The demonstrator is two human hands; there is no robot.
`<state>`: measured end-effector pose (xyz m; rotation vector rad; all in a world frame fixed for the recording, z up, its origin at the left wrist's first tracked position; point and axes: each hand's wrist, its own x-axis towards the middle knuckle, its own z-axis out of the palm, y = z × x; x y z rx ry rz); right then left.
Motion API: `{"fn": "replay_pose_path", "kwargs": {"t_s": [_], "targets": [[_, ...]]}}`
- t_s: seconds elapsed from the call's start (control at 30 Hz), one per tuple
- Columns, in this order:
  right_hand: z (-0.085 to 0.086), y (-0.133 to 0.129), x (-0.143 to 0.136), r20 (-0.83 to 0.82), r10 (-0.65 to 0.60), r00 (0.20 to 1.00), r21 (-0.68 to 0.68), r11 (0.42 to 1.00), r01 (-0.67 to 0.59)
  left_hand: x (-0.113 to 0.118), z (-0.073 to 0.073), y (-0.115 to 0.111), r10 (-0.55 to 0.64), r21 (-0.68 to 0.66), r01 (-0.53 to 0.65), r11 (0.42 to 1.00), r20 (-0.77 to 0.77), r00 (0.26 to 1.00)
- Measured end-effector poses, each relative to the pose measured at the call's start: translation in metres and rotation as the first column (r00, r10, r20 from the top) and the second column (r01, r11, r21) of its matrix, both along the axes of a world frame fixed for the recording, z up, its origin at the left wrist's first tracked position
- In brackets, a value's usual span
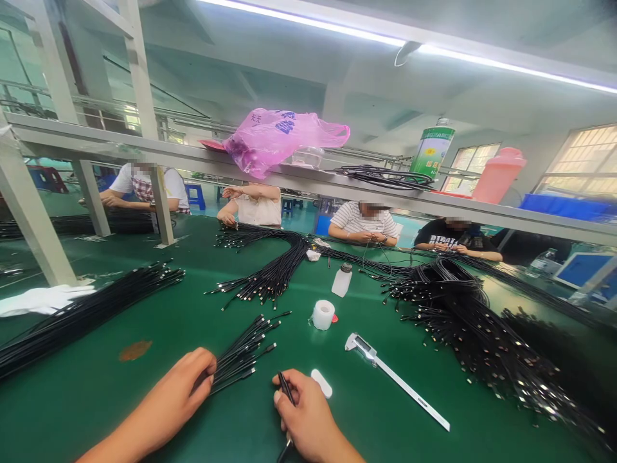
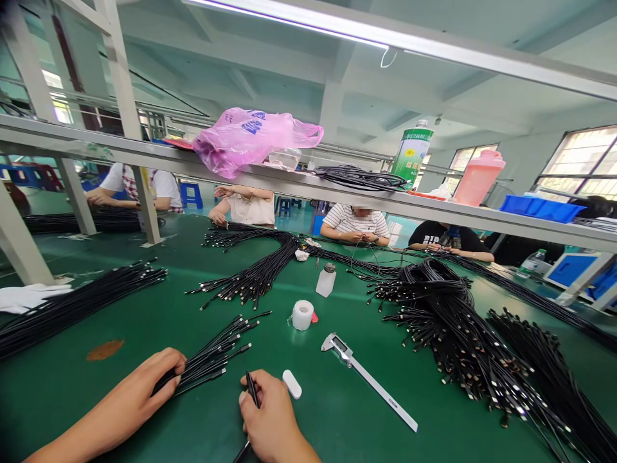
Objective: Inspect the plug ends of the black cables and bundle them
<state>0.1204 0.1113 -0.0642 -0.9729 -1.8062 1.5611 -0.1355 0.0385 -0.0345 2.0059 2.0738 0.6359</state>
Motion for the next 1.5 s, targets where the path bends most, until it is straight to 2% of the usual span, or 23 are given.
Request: {"fn": "replay_pose_path", "kwargs": {"t_s": [0.33,0.97,1.1,1.3,1.5], "targets": [[-0.0022,0.0017,-0.0007,-0.005,-0.001,1.000,-0.024,1.000,0.001,-0.0008,-0.0006,0.0001,-0.024,0.064,0.025,0.998,-0.018,1.000],[-0.0033,0.0009,-0.0001,-0.003,-0.004,1.000,-0.018,1.000,0.004,-0.0023,-0.0037,0.0016,-0.007,-0.041,0.007,0.999,0.006,1.000],[-0.0058,0.0015,-0.0004,-0.018,-0.009,1.000,-0.025,1.000,0.009,-0.0017,-0.0025,0.0006,-0.009,-0.009,0.009,1.000,0.007,1.000],[-0.0058,0.0021,-0.0005,-0.020,-0.006,1.000,-0.003,1.000,0.006,-0.0043,-0.0052,0.0010,-0.050,0.132,0.051,0.990,-0.005,0.999],[-0.0040,0.0016,0.0002,-0.005,-0.004,1.000,0.000,1.000,0.004,-0.0048,-0.0057,0.0019,-0.026,0.073,0.028,0.997,-0.024,0.999]]}}
